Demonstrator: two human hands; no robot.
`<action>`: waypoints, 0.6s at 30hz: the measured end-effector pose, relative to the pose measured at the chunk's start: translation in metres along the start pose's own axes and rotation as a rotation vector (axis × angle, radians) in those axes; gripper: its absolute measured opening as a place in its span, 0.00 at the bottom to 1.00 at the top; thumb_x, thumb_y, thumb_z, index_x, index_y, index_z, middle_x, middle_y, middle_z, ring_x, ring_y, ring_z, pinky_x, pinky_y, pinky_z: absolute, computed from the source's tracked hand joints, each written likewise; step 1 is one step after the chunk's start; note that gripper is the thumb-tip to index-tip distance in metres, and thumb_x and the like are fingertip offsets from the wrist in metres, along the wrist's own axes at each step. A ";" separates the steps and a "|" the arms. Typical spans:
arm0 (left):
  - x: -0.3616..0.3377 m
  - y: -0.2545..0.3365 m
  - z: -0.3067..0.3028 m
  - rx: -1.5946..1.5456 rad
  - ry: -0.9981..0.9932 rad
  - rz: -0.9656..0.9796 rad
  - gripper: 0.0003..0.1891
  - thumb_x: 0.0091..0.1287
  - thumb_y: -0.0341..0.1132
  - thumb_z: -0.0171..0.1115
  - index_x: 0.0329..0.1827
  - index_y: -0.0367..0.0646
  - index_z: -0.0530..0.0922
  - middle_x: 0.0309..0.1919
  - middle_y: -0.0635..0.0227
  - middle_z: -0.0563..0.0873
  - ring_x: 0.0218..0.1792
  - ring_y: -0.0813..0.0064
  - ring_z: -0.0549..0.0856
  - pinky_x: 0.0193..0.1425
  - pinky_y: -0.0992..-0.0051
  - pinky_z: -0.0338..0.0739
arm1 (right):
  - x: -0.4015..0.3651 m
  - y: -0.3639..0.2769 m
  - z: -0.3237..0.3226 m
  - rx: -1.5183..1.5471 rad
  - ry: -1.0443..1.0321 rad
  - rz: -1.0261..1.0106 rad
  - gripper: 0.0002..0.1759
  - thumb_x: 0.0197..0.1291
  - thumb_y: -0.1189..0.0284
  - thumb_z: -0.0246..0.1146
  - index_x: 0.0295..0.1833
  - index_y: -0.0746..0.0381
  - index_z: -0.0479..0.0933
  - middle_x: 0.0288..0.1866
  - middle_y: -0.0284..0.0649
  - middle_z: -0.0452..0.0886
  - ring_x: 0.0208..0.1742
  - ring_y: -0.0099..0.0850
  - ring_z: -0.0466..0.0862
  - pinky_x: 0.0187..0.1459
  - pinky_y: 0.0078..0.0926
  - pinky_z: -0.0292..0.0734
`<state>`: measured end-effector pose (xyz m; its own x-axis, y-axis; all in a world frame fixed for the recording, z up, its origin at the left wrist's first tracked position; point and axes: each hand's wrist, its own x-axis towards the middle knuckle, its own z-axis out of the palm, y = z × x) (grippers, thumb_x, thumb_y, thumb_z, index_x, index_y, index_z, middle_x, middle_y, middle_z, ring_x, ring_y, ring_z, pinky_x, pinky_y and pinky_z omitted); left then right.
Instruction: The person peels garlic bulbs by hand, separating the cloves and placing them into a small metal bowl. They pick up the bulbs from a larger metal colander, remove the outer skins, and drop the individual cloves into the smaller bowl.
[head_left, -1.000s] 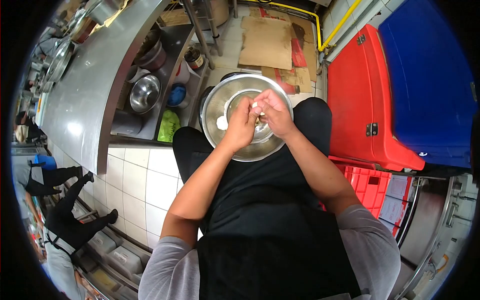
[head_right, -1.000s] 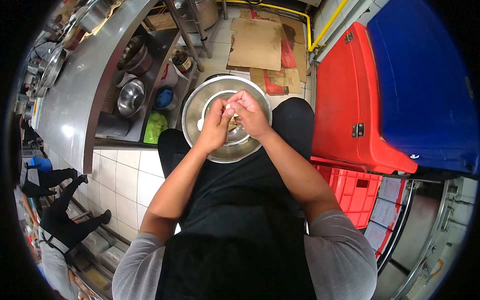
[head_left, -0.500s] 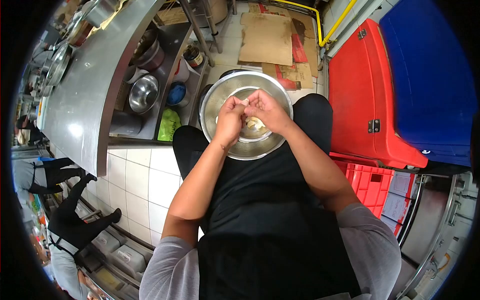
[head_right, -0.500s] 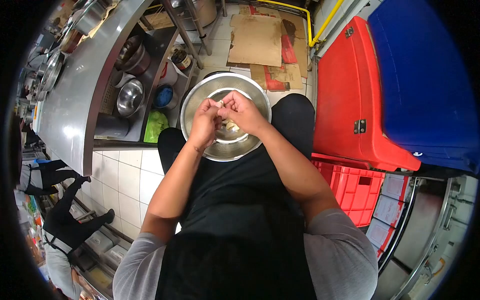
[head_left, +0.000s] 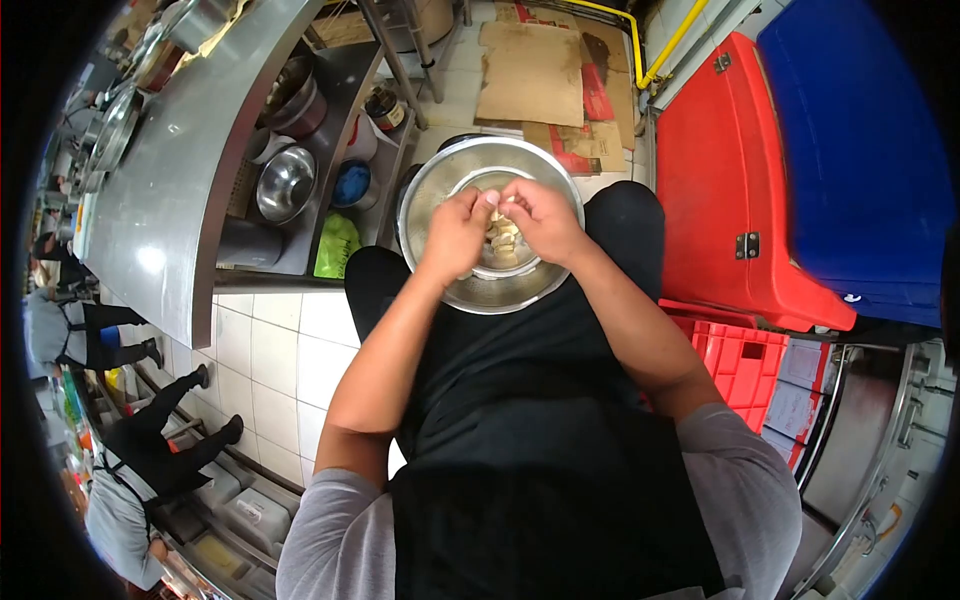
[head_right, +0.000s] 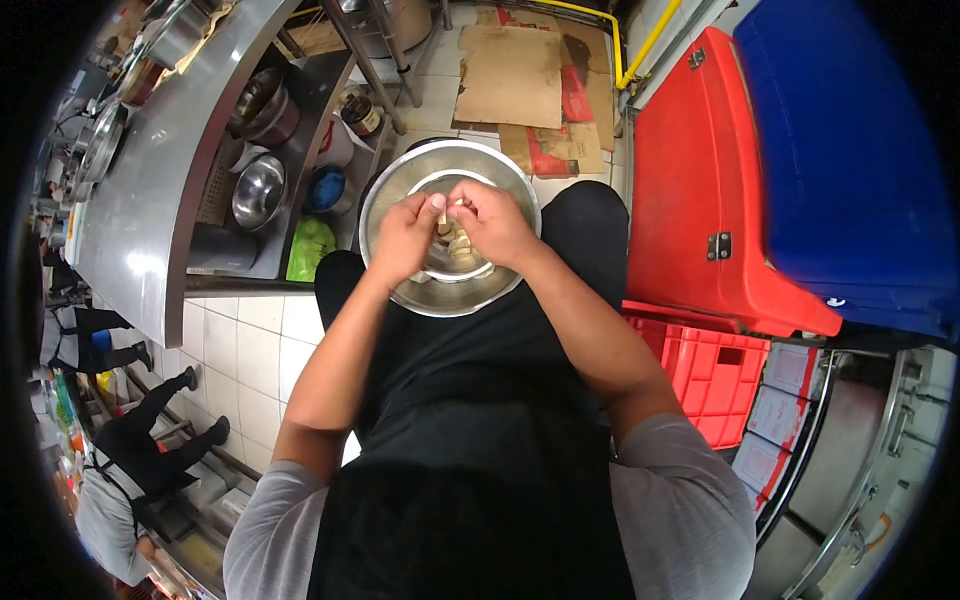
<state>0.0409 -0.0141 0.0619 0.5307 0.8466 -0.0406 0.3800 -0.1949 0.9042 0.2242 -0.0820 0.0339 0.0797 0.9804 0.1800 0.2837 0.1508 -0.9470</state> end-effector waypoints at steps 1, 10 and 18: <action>0.007 -0.001 -0.010 0.067 -0.071 -0.059 0.27 0.82 0.54 0.62 0.40 0.33 0.85 0.29 0.42 0.85 0.33 0.45 0.86 0.42 0.54 0.78 | 0.000 0.001 0.000 -0.039 -0.055 0.015 0.07 0.70 0.78 0.68 0.52 0.64 0.83 0.44 0.47 0.87 0.40 0.37 0.87 0.45 0.34 0.82; -0.012 -0.022 -0.068 0.256 0.197 -0.174 0.23 0.76 0.49 0.70 0.36 0.34 0.82 0.30 0.47 0.89 0.33 0.49 0.89 0.44 0.58 0.82 | -0.006 0.005 -0.018 -0.429 0.343 0.173 0.24 0.65 0.76 0.71 0.66 0.62 0.79 0.55 0.57 0.86 0.51 0.57 0.87 0.54 0.48 0.85; -0.033 -0.022 -0.046 0.454 0.089 -0.153 0.21 0.74 0.47 0.69 0.44 0.32 0.85 0.36 0.38 0.90 0.43 0.36 0.91 0.50 0.47 0.84 | -0.001 -0.029 -0.006 -0.546 0.192 -0.089 0.24 0.62 0.80 0.72 0.64 0.64 0.81 0.59 0.57 0.85 0.57 0.57 0.87 0.59 0.47 0.82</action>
<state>-0.0199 -0.0146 0.0627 0.3836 0.9176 -0.1042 0.7512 -0.2444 0.6132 0.2212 -0.0885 0.0623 0.1899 0.9190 0.3456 0.7443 0.0948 -0.6611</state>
